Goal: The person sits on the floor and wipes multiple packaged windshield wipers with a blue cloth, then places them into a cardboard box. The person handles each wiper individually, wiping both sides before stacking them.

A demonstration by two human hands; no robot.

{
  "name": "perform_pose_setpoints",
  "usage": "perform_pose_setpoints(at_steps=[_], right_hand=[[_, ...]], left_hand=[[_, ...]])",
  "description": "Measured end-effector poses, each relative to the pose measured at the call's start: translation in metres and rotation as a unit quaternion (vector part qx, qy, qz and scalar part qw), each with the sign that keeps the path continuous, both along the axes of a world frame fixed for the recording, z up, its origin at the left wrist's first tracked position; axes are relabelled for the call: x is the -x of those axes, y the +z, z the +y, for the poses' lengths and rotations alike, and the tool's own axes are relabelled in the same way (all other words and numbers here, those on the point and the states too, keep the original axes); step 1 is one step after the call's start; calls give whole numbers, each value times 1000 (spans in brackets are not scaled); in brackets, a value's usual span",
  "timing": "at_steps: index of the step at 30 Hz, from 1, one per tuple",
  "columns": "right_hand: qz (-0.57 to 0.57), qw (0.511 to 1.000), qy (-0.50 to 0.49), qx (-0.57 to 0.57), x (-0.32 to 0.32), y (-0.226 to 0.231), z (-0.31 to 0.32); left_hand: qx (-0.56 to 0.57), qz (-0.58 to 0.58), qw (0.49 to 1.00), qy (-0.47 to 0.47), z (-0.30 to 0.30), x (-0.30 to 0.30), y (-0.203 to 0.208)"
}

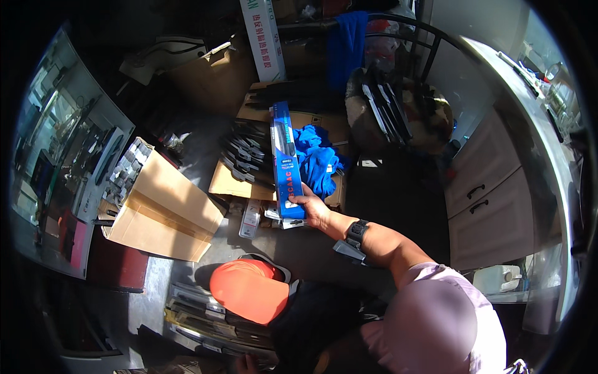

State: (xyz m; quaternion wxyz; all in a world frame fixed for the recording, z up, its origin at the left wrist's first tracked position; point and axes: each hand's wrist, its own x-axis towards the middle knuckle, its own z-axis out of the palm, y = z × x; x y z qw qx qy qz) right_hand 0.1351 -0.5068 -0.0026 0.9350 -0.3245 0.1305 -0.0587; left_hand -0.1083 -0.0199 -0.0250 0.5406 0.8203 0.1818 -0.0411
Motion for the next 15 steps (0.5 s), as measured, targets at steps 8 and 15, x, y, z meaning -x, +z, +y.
perform_pose_setpoints(at_steps=[8,15], right_hand=[[33,998,7,47,-61,-12,13],[39,999,13,18,-59,-36,3]], left_hand=[[111,39,993,24,21,-14,-36],[80,80,993,16,-21,-13,11]])
